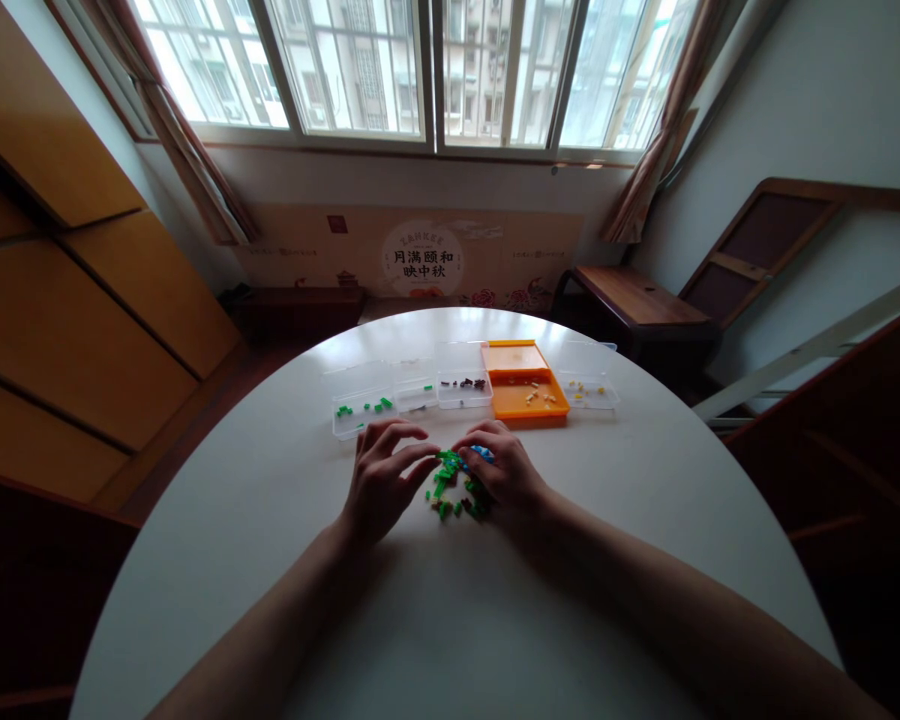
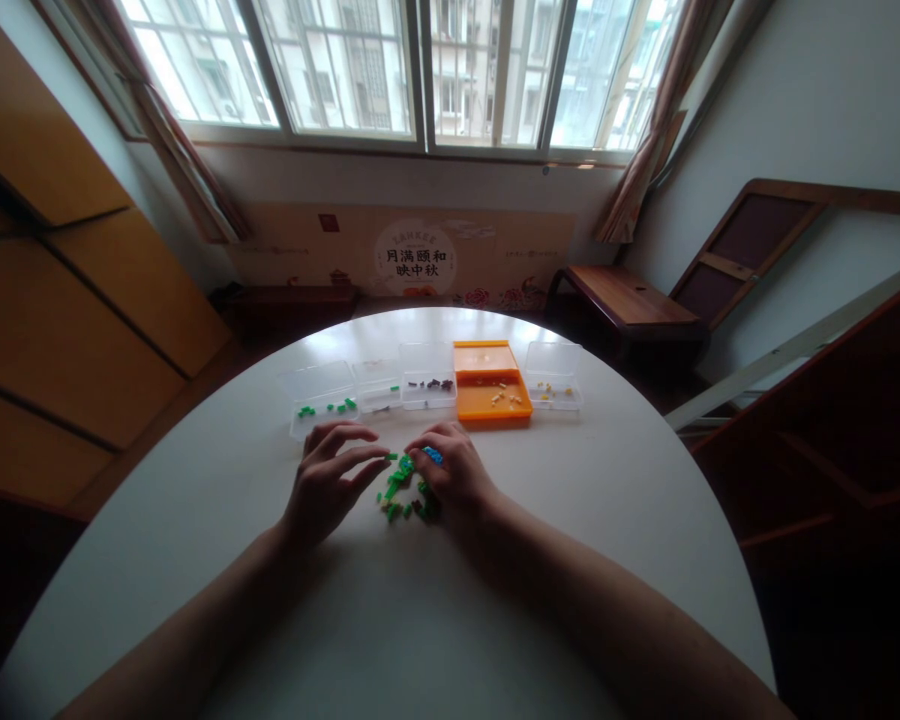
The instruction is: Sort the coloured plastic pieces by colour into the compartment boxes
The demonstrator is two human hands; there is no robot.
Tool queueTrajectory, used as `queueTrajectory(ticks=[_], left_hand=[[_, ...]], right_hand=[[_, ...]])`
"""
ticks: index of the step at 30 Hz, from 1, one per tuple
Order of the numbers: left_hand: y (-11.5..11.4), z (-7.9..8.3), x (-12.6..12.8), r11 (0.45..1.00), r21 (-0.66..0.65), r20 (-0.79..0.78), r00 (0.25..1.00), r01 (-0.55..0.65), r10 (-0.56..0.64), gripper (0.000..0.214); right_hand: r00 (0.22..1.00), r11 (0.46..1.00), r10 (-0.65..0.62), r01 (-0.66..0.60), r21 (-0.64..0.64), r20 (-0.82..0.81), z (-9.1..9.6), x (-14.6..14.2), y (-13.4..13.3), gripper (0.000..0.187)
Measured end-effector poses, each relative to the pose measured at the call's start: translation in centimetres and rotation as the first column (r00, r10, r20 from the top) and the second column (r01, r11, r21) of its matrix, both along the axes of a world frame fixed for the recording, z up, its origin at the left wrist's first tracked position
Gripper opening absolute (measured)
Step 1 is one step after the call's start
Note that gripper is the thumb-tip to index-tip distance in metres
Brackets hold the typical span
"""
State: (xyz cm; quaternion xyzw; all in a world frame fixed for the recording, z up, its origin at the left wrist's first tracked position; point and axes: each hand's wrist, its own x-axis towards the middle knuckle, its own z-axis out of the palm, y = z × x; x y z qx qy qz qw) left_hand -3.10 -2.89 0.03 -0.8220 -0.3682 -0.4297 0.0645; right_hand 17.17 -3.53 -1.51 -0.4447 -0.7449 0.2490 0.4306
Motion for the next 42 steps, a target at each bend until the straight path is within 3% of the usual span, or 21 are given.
queueTrajectory(ticks=[6,8,11,14,30,42], left_hand=[[0.8,-0.3,-0.4,0.997,-0.023,0.168,0.982,-0.078,0.081,0.006],[1.4,-0.7,-1.0,0.983,-0.013,0.236,0.954,-0.185,0.183,0.009],[2.5,-1.5,-2.1,0.913,-0.023,0.295,0.869,-0.408,0.396,0.017],[3.3,-2.0,-3.0,0.877,-0.064,0.309,0.827,-0.476,0.471,0.023],[0.9,-0.3,-0.7,0.967,-0.016,0.159,0.955,-0.253,0.252,0.011],[1.0,-0.8,-0.7,0.975,0.007,0.119,0.968,-0.222,0.22,0.007]], right_hand=[[0.986,0.997,0.016,-0.028,0.074,0.167,-0.4,0.0,-0.4,0.017],[0.973,0.995,0.032,-0.053,0.088,0.227,-0.5,0.0,-0.7,0.019],[0.959,0.993,0.039,-0.07,0.098,0.282,-0.5,0.1,-0.9,0.017],[0.95,0.992,0.043,-0.078,0.102,0.308,-0.5,0.2,-1.0,0.017],[0.924,0.982,0.033,-0.1,0.16,0.38,-0.1,-0.5,-1.1,0.009],[0.891,0.975,0.003,-0.104,0.198,0.454,0.0,-0.7,-1.2,0.007]])
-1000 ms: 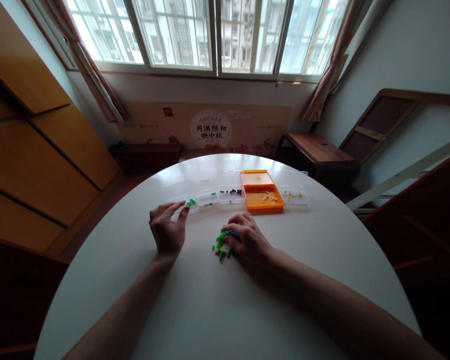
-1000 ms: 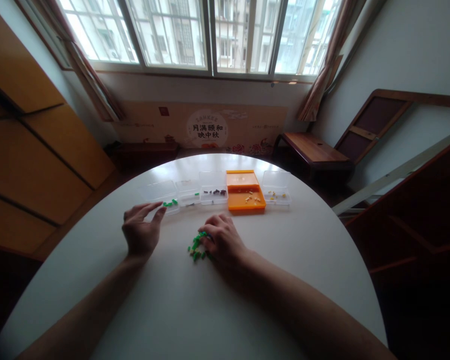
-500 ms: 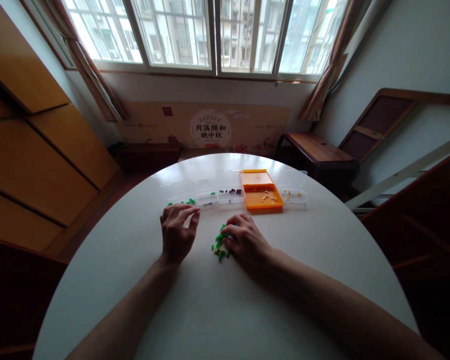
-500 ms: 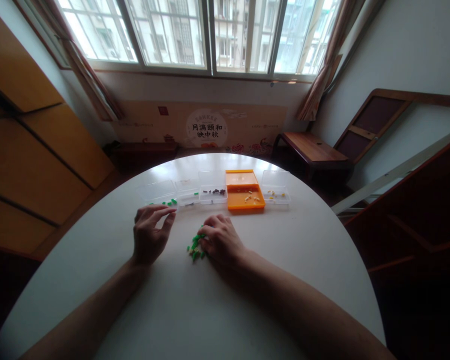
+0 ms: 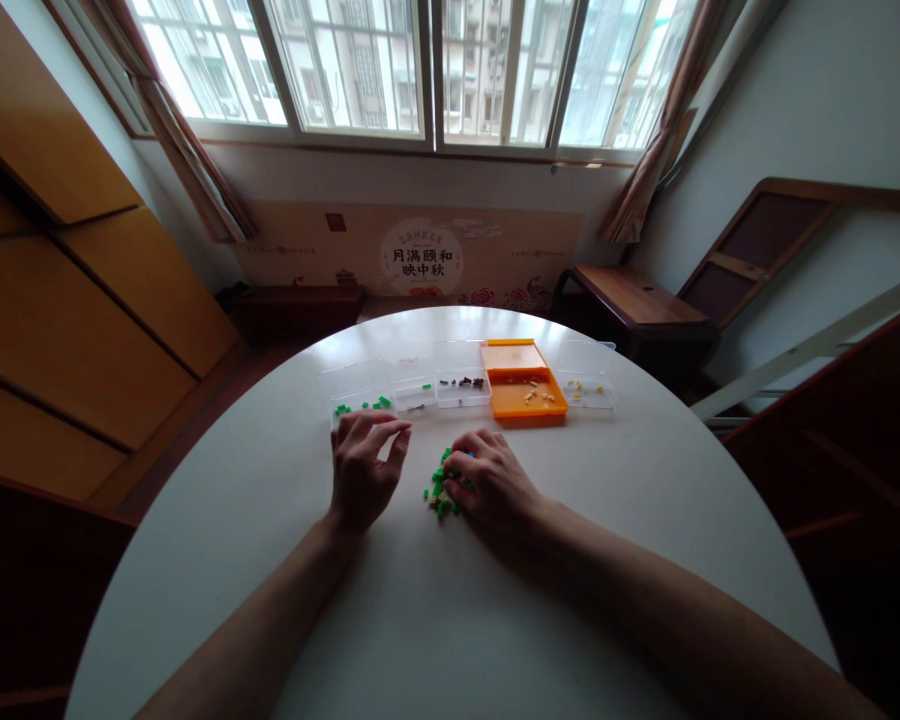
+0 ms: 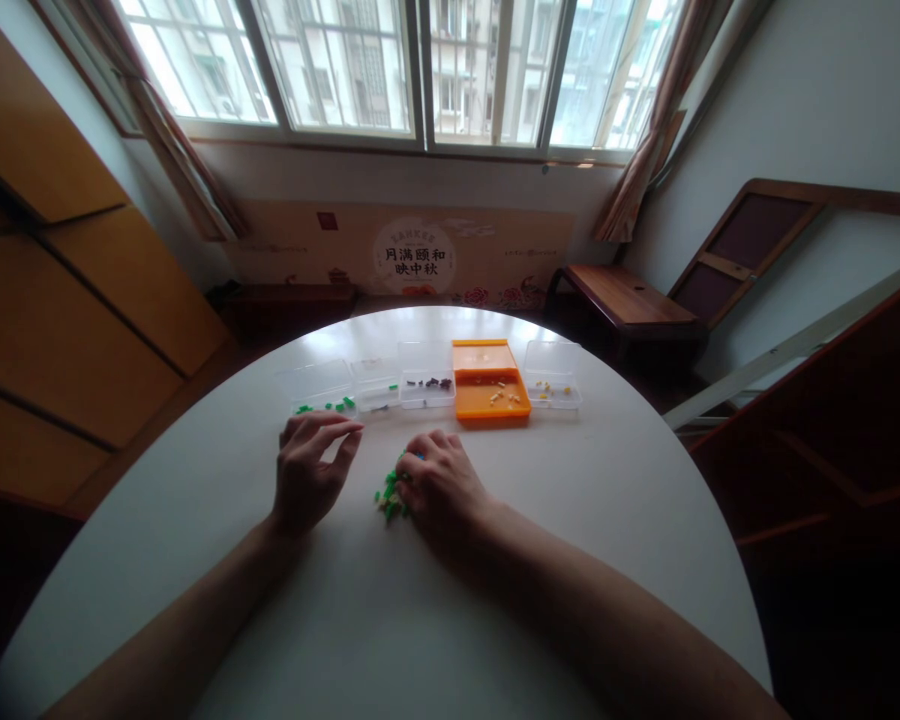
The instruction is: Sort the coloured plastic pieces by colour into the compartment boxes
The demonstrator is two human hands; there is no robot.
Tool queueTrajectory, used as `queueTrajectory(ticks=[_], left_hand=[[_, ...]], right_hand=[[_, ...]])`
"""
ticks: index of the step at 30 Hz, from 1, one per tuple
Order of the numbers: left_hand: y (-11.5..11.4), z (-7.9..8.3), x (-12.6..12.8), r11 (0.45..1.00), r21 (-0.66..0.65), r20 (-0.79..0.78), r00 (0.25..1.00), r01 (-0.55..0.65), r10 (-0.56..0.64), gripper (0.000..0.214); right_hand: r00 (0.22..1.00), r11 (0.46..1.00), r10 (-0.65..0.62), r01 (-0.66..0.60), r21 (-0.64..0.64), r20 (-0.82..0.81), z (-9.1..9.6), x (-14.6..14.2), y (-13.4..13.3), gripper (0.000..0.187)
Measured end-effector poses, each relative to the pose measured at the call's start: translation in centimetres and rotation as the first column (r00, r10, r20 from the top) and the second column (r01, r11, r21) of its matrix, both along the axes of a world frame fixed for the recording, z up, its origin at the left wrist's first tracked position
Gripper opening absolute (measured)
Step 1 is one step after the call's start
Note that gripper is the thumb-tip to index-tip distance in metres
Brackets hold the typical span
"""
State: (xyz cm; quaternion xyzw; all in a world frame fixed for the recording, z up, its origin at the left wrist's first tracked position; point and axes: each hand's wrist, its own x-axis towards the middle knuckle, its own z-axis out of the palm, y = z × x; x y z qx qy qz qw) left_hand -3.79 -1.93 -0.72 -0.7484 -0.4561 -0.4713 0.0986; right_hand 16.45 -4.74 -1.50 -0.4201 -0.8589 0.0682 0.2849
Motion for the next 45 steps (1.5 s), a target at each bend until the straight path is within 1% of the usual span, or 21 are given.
queueTrajectory(ticks=[5,11,16,19,23,27,33,36,39,42,45], left_hand=[[0.1,0.0,0.1,0.999,0.028,-0.01,1.0,0.021,-0.021,0.006],[0.1,-0.1,0.1,0.999,0.024,-0.008,1.0,0.022,-0.022,0.007],[0.1,0.0,0.1,0.999,0.033,-0.007,1.0,0.029,-0.029,0.006],[0.1,0.0,0.0,0.999,0.02,-0.004,1.0,0.03,-0.03,0.006],[0.0,0.1,-0.1,0.999,0.015,-0.003,1.0,0.031,-0.031,0.006],[-0.1,0.1,0.0,0.999,0.028,-0.011,0.999,0.037,-0.037,0.006],[0.0,0.2,0.0,0.998,0.031,-0.01,0.999,0.046,-0.046,0.006],[-0.1,0.2,0.0,0.997,0.022,-0.024,0.996,0.081,-0.08,0.005],[-0.3,0.3,0.1,0.987,0.015,-0.088,0.983,0.163,-0.161,0.004],[-0.7,0.4,0.5,0.968,0.02,-0.171,0.955,0.248,-0.242,0.009],[-0.9,0.4,0.7,0.957,0.021,-0.227,0.934,0.289,-0.277,0.01]], right_hand=[[1.0,1.0,-0.008,0.008,0.027,0.005,-0.1,0.0,0.0,0.007],[1.0,0.998,0.026,-0.027,0.058,0.01,-0.4,-0.1,0.2,0.007],[0.999,0.996,0.024,-0.026,0.086,0.023,-0.3,-0.3,0.3,0.009],[0.997,0.998,0.033,-0.03,0.048,-0.064,-0.2,-0.1,0.4,0.008],[0.978,0.999,0.048,-0.051,-0.01,-0.201,-0.3,0.3,0.4,0.015],[0.962,0.998,0.057,-0.059,-0.002,-0.266,-0.3,0.5,0.5,0.017],[0.943,1.0,0.017,-0.023,-0.012,-0.334,-0.4,0.7,0.8,0.017],[0.921,1.0,-0.015,0.005,-0.025,-0.39,-0.6,0.7,0.9,0.018],[0.898,0.999,-0.042,0.028,-0.038,-0.437,-0.7,0.6,0.9,0.018],[0.89,0.999,-0.042,0.026,-0.04,-0.453,-0.5,0.4,0.8,0.016],[0.894,0.999,-0.044,0.026,-0.047,-0.447,-0.3,0.3,0.7,0.014]])
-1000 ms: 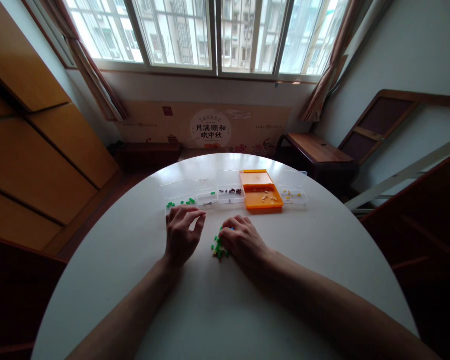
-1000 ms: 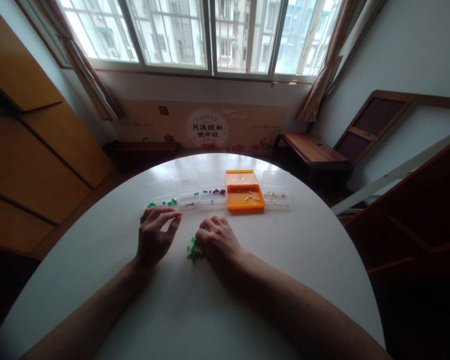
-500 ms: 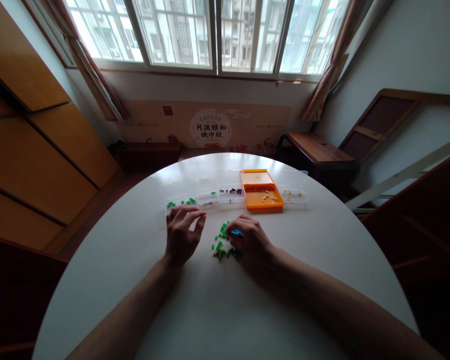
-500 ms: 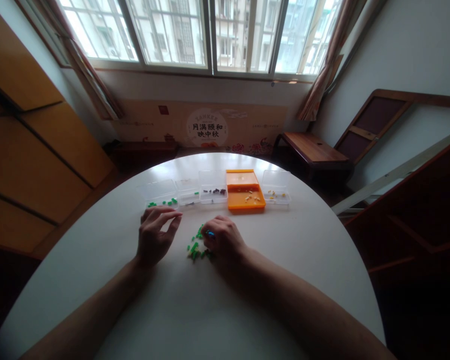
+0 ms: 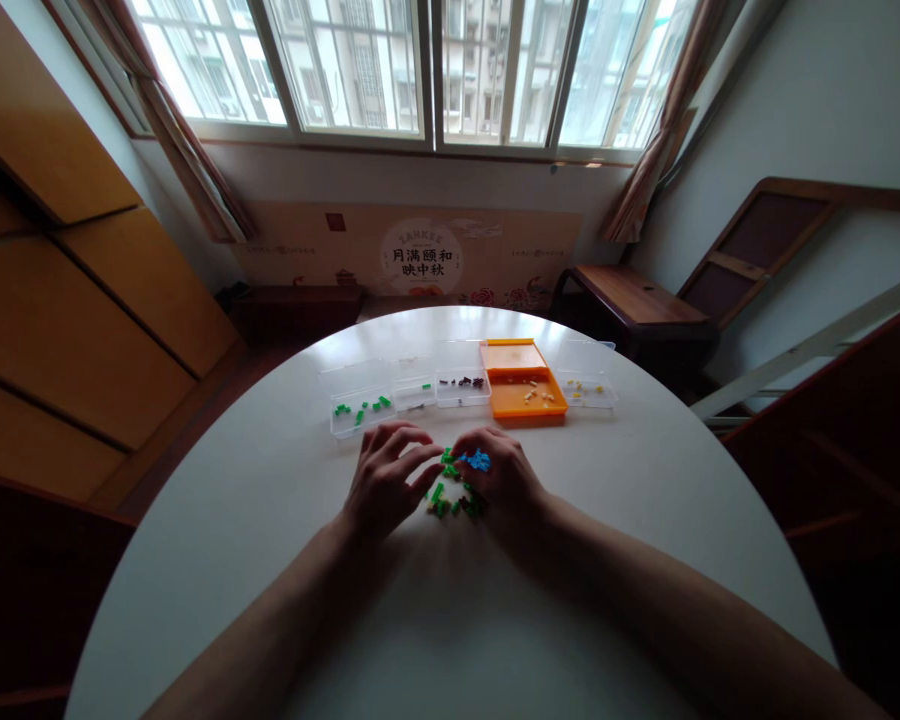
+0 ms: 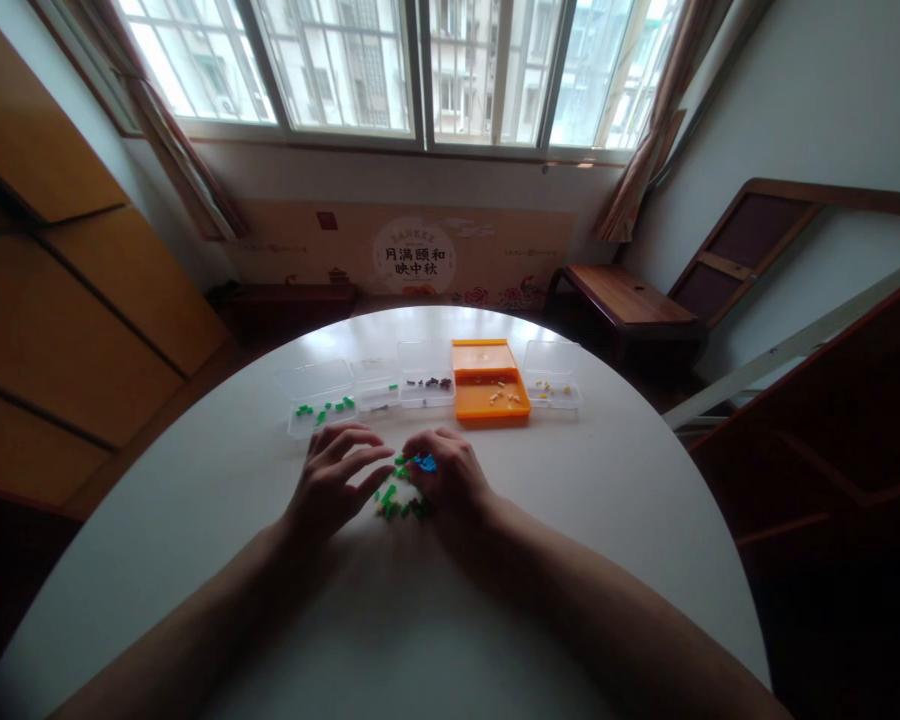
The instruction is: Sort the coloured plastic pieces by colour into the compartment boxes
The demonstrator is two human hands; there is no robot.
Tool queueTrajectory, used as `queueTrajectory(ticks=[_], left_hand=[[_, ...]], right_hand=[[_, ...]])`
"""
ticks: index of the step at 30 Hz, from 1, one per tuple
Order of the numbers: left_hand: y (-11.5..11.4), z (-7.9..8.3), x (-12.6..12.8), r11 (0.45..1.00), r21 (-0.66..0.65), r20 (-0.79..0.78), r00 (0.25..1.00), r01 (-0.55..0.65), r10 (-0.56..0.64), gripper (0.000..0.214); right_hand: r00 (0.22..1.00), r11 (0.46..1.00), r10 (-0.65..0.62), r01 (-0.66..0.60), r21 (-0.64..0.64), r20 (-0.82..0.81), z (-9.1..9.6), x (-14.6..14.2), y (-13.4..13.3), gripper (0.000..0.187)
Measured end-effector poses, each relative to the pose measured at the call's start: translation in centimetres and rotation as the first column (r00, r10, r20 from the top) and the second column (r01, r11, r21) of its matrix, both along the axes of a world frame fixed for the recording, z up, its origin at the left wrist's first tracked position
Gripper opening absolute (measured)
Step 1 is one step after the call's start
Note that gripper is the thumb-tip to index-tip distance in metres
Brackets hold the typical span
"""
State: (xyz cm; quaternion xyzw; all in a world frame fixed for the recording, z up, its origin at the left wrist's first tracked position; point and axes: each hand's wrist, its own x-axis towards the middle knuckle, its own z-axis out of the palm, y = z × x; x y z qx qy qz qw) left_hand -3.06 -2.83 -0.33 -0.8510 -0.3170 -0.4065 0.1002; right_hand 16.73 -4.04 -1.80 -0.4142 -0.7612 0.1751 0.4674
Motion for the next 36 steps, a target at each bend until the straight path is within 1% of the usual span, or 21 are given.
queueTrajectory(ticks=[10,14,16,18,20,22,24,26,28,30,33,36], left_hand=[[0.1,-0.3,0.1,1.0,0.002,-0.038,0.999,0.011,-0.011,0.005],[0.3,-0.1,-0.1,1.0,0.015,-0.043,0.999,-0.02,0.02,0.004],[0.6,0.1,-0.6,0.997,0.029,-0.001,0.997,-0.078,0.078,0.003],[1.1,0.3,-1.3,0.981,0.052,0.09,0.98,-0.185,0.18,0.003],[1.7,0.3,-2.3,0.938,0.064,0.202,0.925,-0.34,0.321,0.005],[2.3,0.0,-3.3,0.886,0.049,0.269,0.86,-0.462,0.434,0.009],[2.9,-0.4,-4.0,0.843,-0.002,0.295,0.805,-0.539,0.515,0.014],[3.3,-0.8,-4.5,0.816,-0.069,0.297,0.77,-0.573,0.565,0.018],[3.6,-1.1,-4.7,0.795,-0.123,0.312,0.737,-0.594,0.599,0.023],[3.6,-1.2,-4.6,0.789,-0.154,0.333,0.72,-0.595,0.608,0.026],[3.4,-1.0,-4.2,0.813,-0.164,0.33,0.746,-0.558,0.578,0.025],[2.8,-0.7,-3.6,0.838,-0.133,0.296,0.786,-0.529,0.543,0.023]], right_hand=[[1.0,0.999,0.022,-0.022,0.039,0.001,-0.3,-0.1,0.0,0.009],[0.999,0.999,0.027,-0.028,0.038,0.029,-0.2,0.0,0.1,0.013],[0.999,0.999,0.016,-0.018,0.043,0.052,-0.3,0.1,0.1,0.015],[0.997,0.998,0.022,-0.026,0.053,0.073,-0.4,0.3,0.1,0.012],[0.995,0.996,0.044,-0.05,0.069,0.094,-0.5,0.4,0.1,0.008],[0.991,0.994,0.058,-0.068,0.081,0.122,-0.6,0.5,0.0,0.008],[0.987,0.994,0.06,-0.073,0.086,0.15,-0.7,0.5,-0.1,0.008],[0.985,0.993,0.057,-0.073,0.092,0.165,-0.8,0.5,-0.1,0.009],[0.985,0.993,0.047,-0.064,0.095,0.168,-0.8,0.5,-0.1,0.007],[0.984,0.995,0.03,-0.046,0.087,0.173,-0.7,0.6,-0.2,0.009],[0.979,0.999,-0.005,-0.005,0.048,0.204,-0.4,0.6,-0.3,0.016],[0.968,0.999,-0.043,0.041,0.01,0.249,-0.2,0.6,-0.4,0.019]])
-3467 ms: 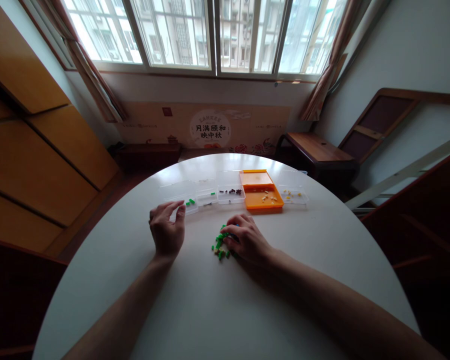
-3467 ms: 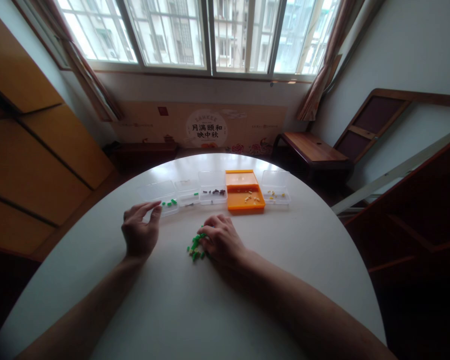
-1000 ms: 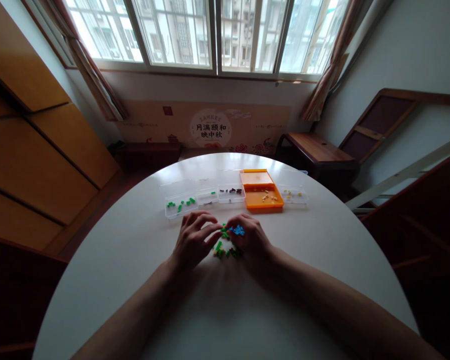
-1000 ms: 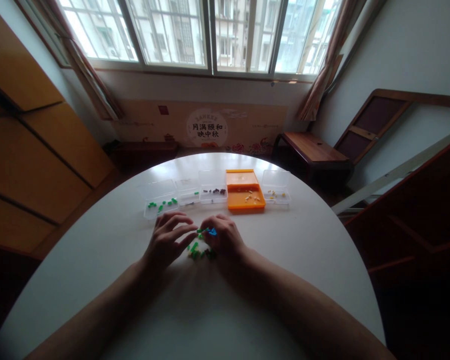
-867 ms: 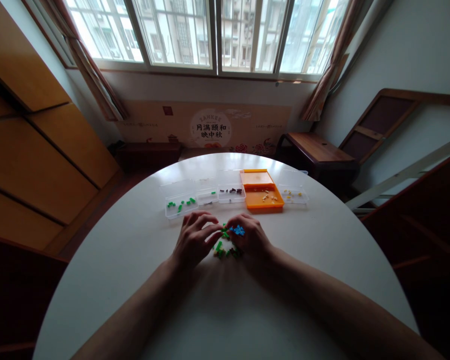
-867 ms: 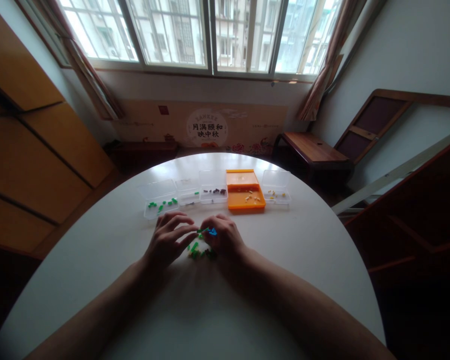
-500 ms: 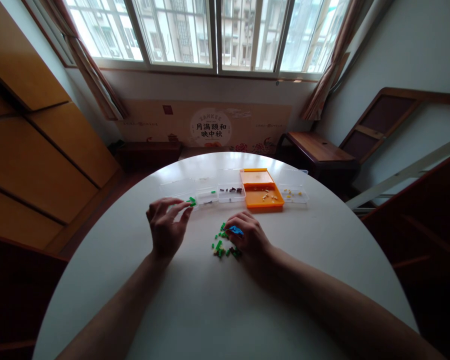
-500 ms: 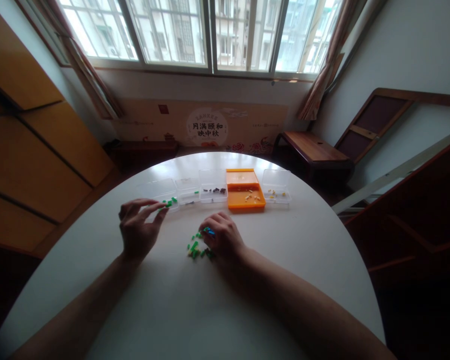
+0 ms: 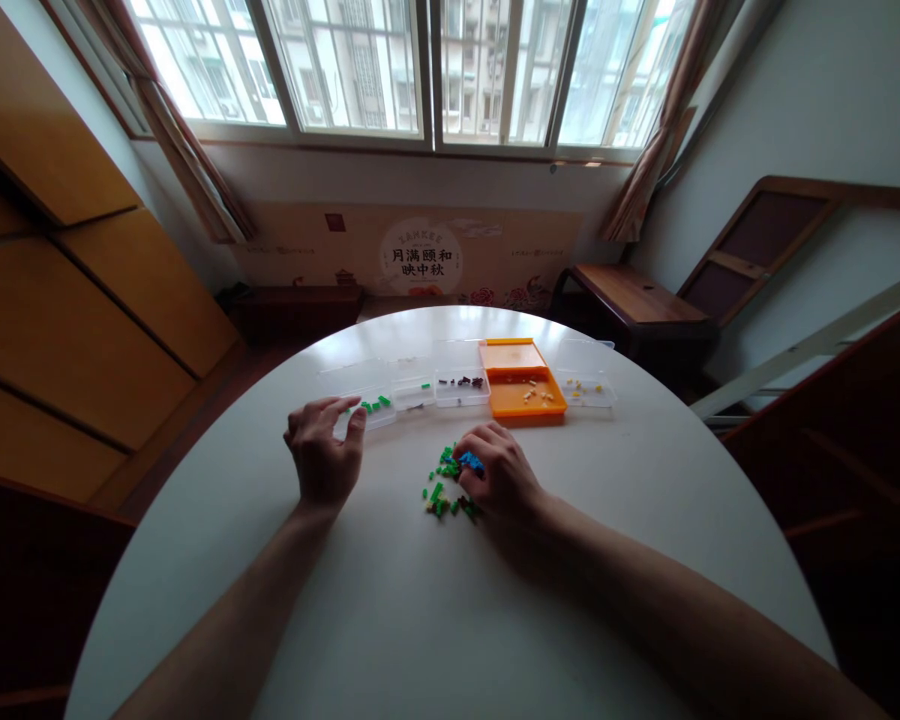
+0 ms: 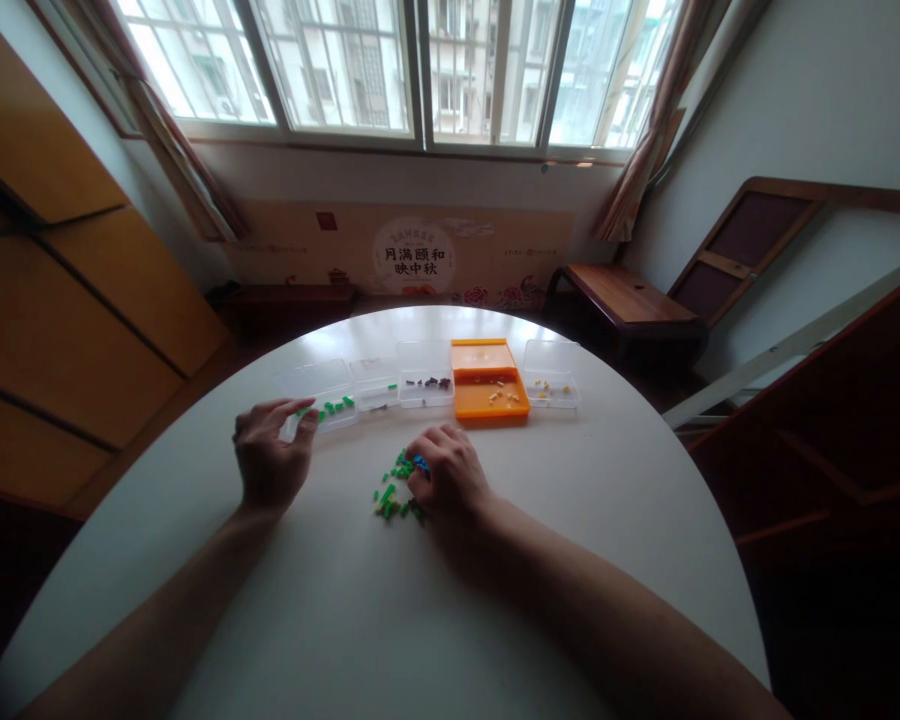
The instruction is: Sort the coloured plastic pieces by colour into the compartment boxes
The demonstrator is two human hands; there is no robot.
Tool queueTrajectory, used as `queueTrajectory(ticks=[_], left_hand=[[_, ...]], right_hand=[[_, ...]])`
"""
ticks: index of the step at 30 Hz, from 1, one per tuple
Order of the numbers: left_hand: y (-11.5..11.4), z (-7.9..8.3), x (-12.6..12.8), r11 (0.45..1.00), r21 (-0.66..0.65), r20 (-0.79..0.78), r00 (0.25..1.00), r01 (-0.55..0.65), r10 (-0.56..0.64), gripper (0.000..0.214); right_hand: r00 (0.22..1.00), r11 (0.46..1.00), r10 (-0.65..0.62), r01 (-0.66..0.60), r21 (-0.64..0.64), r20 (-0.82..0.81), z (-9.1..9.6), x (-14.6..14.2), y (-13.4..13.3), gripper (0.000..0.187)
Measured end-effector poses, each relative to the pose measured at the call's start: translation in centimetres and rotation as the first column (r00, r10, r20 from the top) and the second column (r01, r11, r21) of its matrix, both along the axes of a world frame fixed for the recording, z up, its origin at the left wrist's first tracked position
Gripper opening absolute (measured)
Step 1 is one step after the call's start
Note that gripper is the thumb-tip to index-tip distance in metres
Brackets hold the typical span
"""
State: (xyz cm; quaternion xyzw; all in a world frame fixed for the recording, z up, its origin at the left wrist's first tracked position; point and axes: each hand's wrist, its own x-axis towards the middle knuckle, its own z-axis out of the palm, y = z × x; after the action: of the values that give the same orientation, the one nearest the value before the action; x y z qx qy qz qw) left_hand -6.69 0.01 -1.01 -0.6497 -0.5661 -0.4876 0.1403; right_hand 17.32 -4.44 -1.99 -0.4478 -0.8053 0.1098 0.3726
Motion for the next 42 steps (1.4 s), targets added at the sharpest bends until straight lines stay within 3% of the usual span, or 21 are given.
queueTrajectory(ticks=[11,19,25,28,36,42], left_hand=[[-1.3,0.6,1.4,0.985,0.061,-0.16,0.975,0.163,-0.152,0.014],[-1.6,0.9,1.8,0.972,0.055,-0.175,0.961,0.229,-0.216,0.011],[-2.4,1.1,2.5,0.878,-0.014,-0.351,0.819,0.479,-0.453,0.01],[-2.7,1.0,2.8,0.838,-0.059,-0.401,0.756,0.542,-0.517,0.014],[-2.7,0.9,2.8,0.821,-0.078,-0.427,0.725,0.566,-0.54,0.006],[-2.5,0.8,2.8,0.833,-0.072,-0.393,0.752,0.549,-0.53,0.005]], right_hand=[[0.991,0.996,0.067,-0.06,-0.062,0.117,0.1,-0.2,0.0,0.004],[0.998,0.991,0.057,-0.06,-0.12,-0.029,0.1,-0.2,0.5,0.005],[0.993,0.99,0.055,-0.068,-0.12,-0.106,0.3,-0.2,0.7,0.005],[0.991,0.992,0.068,-0.08,-0.103,-0.115,0.3,-0.3,0.7,0.006],[0.988,0.988,0.102,-0.113,-0.101,-0.113,0.4,-0.4,0.6,0.007],[0.981,0.993,0.054,-0.072,-0.093,-0.184,0.2,-0.3,0.8,0.011]])
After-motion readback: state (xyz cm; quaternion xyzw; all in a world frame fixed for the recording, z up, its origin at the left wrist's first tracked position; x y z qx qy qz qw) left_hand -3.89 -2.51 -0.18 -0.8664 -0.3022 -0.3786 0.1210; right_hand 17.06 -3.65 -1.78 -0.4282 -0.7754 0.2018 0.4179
